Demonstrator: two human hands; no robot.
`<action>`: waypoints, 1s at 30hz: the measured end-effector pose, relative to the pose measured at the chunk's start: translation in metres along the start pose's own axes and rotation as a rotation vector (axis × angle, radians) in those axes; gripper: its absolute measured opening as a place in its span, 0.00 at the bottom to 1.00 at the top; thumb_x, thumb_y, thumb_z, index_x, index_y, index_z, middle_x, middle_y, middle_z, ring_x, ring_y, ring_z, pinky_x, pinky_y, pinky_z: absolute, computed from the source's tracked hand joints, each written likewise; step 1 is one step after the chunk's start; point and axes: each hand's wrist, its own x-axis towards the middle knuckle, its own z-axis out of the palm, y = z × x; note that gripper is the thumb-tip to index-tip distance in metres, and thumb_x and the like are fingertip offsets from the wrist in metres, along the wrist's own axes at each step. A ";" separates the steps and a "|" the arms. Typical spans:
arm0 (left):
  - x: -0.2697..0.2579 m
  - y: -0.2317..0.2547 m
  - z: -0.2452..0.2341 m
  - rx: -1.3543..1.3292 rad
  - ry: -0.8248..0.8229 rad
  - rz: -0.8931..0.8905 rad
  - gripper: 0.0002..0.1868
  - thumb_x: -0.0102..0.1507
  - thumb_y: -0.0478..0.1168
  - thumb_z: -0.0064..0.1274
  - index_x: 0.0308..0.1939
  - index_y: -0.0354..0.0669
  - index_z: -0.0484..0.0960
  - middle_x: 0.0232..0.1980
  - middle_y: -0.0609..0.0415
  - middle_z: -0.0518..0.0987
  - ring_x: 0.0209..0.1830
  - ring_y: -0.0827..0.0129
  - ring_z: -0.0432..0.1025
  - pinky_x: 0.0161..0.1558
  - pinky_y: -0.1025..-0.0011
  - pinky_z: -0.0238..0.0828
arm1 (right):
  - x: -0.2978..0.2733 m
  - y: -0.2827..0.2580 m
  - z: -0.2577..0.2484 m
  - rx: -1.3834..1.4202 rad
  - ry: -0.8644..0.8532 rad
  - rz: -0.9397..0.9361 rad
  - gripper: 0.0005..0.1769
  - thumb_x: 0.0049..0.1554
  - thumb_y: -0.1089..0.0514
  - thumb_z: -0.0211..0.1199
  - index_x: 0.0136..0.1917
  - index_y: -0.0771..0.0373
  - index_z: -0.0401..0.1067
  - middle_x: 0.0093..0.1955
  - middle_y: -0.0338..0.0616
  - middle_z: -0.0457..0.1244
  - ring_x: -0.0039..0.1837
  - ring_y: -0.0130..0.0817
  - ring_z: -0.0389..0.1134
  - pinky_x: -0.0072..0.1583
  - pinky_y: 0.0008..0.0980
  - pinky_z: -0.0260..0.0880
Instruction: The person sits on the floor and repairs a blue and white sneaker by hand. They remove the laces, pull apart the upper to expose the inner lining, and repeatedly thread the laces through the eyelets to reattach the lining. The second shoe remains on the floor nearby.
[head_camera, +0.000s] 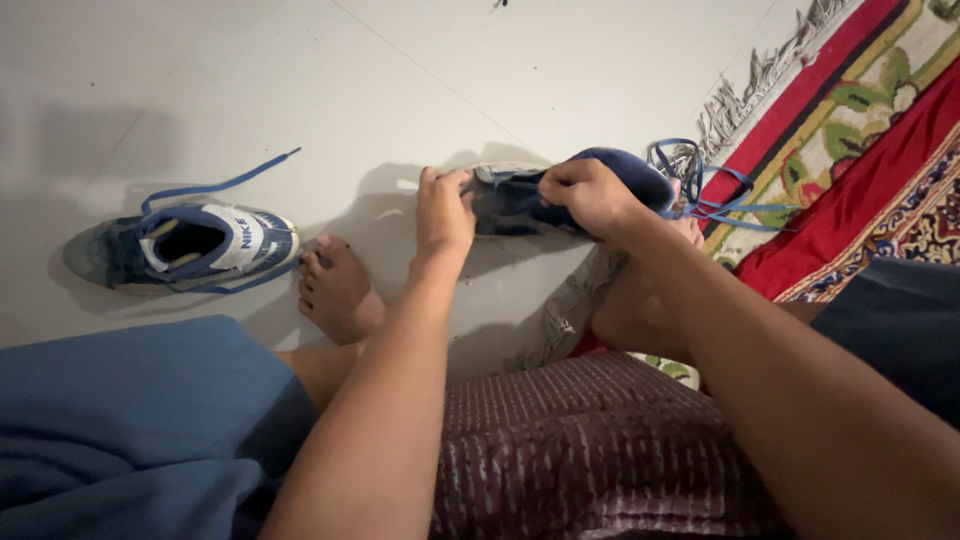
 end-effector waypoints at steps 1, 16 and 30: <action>-0.001 0.002 -0.001 0.013 0.003 0.008 0.18 0.56 0.24 0.59 0.49 0.40 0.84 0.51 0.42 0.74 0.49 0.49 0.74 0.51 0.61 0.73 | 0.000 0.005 0.000 0.037 -0.003 0.037 0.14 0.60 0.53 0.61 0.46 0.68 0.76 0.42 0.42 0.69 0.48 0.31 0.65 0.54 0.32 0.65; 0.005 -0.003 -0.002 0.026 -0.025 0.070 0.17 0.56 0.28 0.63 0.48 0.41 0.82 0.50 0.41 0.73 0.53 0.45 0.71 0.56 0.58 0.69 | -0.001 0.017 -0.021 -0.201 0.002 -0.154 0.12 0.59 0.54 0.63 0.45 0.66 0.79 0.40 0.45 0.70 0.46 0.35 0.68 0.52 0.33 0.68; 0.000 -0.003 0.013 0.036 -0.048 0.015 0.24 0.53 0.24 0.62 0.54 0.38 0.82 0.56 0.39 0.68 0.55 0.45 0.70 0.56 0.60 0.71 | -0.027 -0.017 -0.041 -0.341 -0.110 -0.035 0.10 0.55 0.56 0.63 0.43 0.63 0.81 0.41 0.45 0.73 0.47 0.35 0.72 0.54 0.34 0.70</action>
